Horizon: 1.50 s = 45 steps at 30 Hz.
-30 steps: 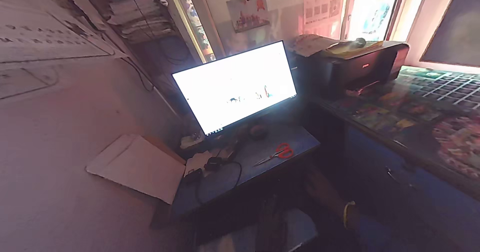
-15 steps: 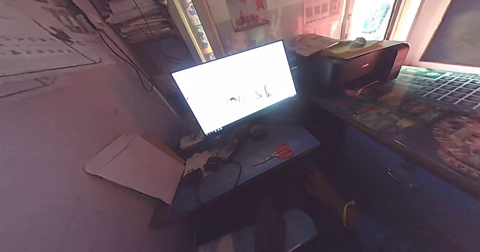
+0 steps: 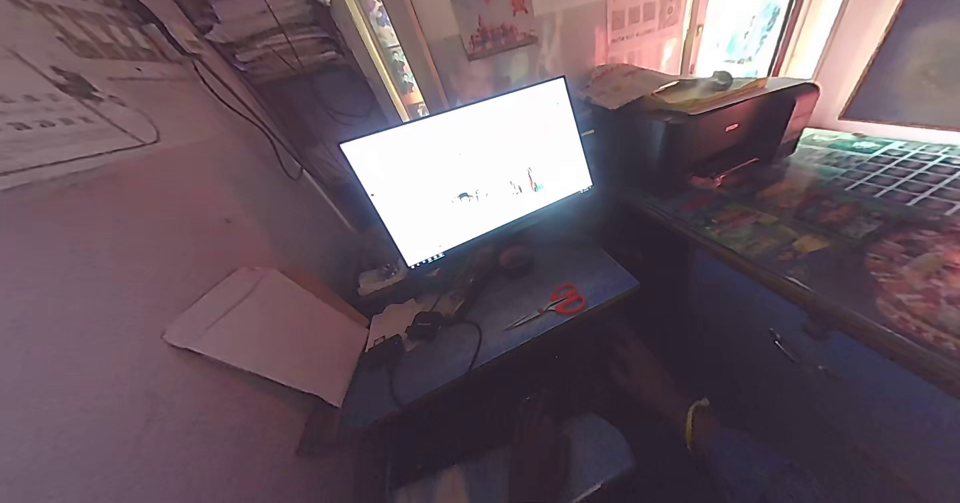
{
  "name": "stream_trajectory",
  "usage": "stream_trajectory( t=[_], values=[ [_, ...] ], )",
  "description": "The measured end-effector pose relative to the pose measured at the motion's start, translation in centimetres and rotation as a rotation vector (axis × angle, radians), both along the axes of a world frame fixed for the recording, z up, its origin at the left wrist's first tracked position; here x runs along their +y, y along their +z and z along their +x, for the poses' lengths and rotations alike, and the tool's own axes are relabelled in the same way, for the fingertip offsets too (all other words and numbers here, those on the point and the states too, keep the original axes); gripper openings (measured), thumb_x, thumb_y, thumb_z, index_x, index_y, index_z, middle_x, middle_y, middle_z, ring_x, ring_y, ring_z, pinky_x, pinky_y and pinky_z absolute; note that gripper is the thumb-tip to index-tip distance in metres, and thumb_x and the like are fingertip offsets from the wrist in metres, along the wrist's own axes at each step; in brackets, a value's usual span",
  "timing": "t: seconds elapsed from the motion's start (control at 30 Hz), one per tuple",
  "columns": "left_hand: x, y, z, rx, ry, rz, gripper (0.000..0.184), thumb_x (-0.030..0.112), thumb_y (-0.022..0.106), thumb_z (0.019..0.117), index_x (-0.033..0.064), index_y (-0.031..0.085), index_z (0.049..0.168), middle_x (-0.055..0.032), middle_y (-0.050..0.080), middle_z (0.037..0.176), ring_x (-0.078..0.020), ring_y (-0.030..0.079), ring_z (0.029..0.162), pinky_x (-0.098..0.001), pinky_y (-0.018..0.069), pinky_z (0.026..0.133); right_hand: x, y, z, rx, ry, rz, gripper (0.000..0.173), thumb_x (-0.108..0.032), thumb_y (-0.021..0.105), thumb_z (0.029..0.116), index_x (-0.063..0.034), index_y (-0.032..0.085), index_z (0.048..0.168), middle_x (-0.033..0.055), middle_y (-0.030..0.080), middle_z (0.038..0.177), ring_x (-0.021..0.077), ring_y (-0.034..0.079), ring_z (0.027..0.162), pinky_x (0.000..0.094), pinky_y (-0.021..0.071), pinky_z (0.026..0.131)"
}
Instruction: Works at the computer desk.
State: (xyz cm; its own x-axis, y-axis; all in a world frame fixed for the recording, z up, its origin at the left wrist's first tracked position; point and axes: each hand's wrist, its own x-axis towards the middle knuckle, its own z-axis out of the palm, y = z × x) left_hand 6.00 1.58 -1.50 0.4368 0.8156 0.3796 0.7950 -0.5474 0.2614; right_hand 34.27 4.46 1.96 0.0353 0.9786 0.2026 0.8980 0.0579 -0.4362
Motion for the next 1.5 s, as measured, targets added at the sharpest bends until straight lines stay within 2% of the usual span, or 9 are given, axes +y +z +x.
stream_trajectory(
  t=[0.4, 0.53, 0.6, 0.73, 0.87, 1.07, 1.27, 1.4, 1.5],
  values=[
    [-0.1, 0.3, 0.0, 0.018, 0.013, -0.021, 0.050, 0.043, 0.048, 0.1026, 0.0037, 0.070, 0.124, -0.0157, 0.052, 0.152, -0.0352, 0.048, 0.142, -0.0524, 0.0370, 0.118, 0.4, 0.0, 0.1, 0.002, 0.001, -0.023, 0.051, -0.040, 0.052, 0.1017, -0.0202, 0.055, 0.149, 0.0120, 0.048, 0.156, 0.0275, 0.046, 0.144, 0.0438, 0.0410, 0.117],
    [-0.8, 4.0, 0.7, 0.111, 0.048, -0.254, 0.054, 0.043, 0.042, 0.1048, 0.0051, 0.060, 0.140, -0.0126, 0.042, 0.161, -0.0314, 0.037, 0.150, -0.0497, 0.0273, 0.123, 0.3, -0.1, 0.1, -0.001, 0.007, -0.003, 0.052, -0.039, 0.052, 0.1014, -0.0188, 0.055, 0.149, 0.0136, 0.050, 0.154, 0.0293, 0.048, 0.143, 0.0454, 0.0420, 0.116],
    [-0.6, 2.1, 0.4, 0.052, 0.039, -0.128, 0.051, 0.044, 0.046, 0.1032, 0.0055, 0.067, 0.130, -0.0132, 0.049, 0.156, -0.0324, 0.045, 0.145, -0.0505, 0.0341, 0.120, 0.3, -0.2, 0.1, -0.002, 0.007, -0.009, 0.052, -0.040, 0.051, 0.1020, -0.0204, 0.054, 0.149, 0.0120, 0.048, 0.155, 0.0279, 0.047, 0.144, 0.0445, 0.0411, 0.117],
    [-0.9, 4.8, 0.9, 0.130, 0.055, -0.300, 0.054, 0.043, 0.041, 0.1050, 0.0070, 0.062, 0.139, -0.0123, 0.042, 0.161, -0.0310, 0.037, 0.151, -0.0489, 0.0252, 0.124, 0.2, 0.1, 0.0, 0.009, 0.010, -0.003, 0.051, -0.039, 0.052, 0.1015, -0.0181, 0.056, 0.148, 0.0139, 0.049, 0.154, 0.0295, 0.048, 0.142, 0.0452, 0.0422, 0.116],
    [-0.7, 3.9, 0.6, 0.103, 0.047, -0.250, 0.053, 0.043, 0.040, 0.1049, 0.0077, 0.064, 0.136, -0.0126, 0.043, 0.160, -0.0312, 0.037, 0.150, -0.0496, 0.0260, 0.124, 0.4, -0.2, 0.0, 0.005, 0.009, 0.022, 0.051, -0.039, 0.052, 0.1015, -0.0186, 0.056, 0.148, 0.0134, 0.050, 0.154, 0.0288, 0.049, 0.141, 0.0449, 0.0430, 0.116],
    [0.1, -0.5, -0.2, -0.016, -0.006, 0.035, 0.049, 0.045, 0.049, 0.1021, 0.0061, 0.072, 0.121, -0.0143, 0.053, 0.152, -0.0337, 0.050, 0.141, -0.0520, 0.0389, 0.117, 0.5, -0.4, 0.1, -0.010, 0.011, 0.024, 0.051, -0.040, 0.051, 0.1016, -0.0191, 0.055, 0.148, 0.0128, 0.050, 0.154, 0.0280, 0.049, 0.141, 0.0436, 0.0430, 0.116],
    [-1.4, 5.6, 0.9, 0.062, 0.345, -0.115, 0.050, 0.032, 0.050, 0.1019, 0.0015, 0.060, 0.140, -0.0211, 0.048, 0.154, -0.0413, 0.035, 0.149, -0.0545, 0.0250, 0.123, 0.5, 0.4, -0.1, -0.028, -0.007, 0.016, 0.051, -0.040, 0.051, 0.1014, -0.0178, 0.057, 0.147, 0.0138, 0.049, 0.154, 0.0289, 0.048, 0.143, 0.0446, 0.0416, 0.117],
    [-1.6, 6.1, 0.1, 0.040, 0.406, -0.146, 0.065, 0.042, 0.047, 0.1029, -0.0015, 0.045, 0.152, -0.0246, 0.040, 0.159, -0.0412, 0.036, 0.149, -0.0546, 0.0264, 0.123, 0.6, 0.4, 0.0, -0.033, -0.018, 0.033, 0.053, -0.041, 0.051, 0.1016, -0.0152, 0.057, 0.147, 0.0159, 0.046, 0.157, 0.0306, 0.044, 0.146, 0.0454, 0.0386, 0.119],
    [-0.6, 2.8, -0.4, -0.009, 0.383, -0.041, 0.070, 0.047, 0.052, 0.0995, -0.0019, 0.048, 0.149, -0.0220, 0.042, 0.159, -0.0394, 0.038, 0.149, -0.0549, 0.0259, 0.124, 0.8, 1.1, 0.1, -0.022, -0.020, -0.018, 0.053, -0.041, 0.050, 0.1027, -0.0126, 0.057, 0.146, 0.0157, 0.040, 0.161, 0.0296, 0.039, 0.149, 0.0448, 0.0354, 0.122]
  ],
)
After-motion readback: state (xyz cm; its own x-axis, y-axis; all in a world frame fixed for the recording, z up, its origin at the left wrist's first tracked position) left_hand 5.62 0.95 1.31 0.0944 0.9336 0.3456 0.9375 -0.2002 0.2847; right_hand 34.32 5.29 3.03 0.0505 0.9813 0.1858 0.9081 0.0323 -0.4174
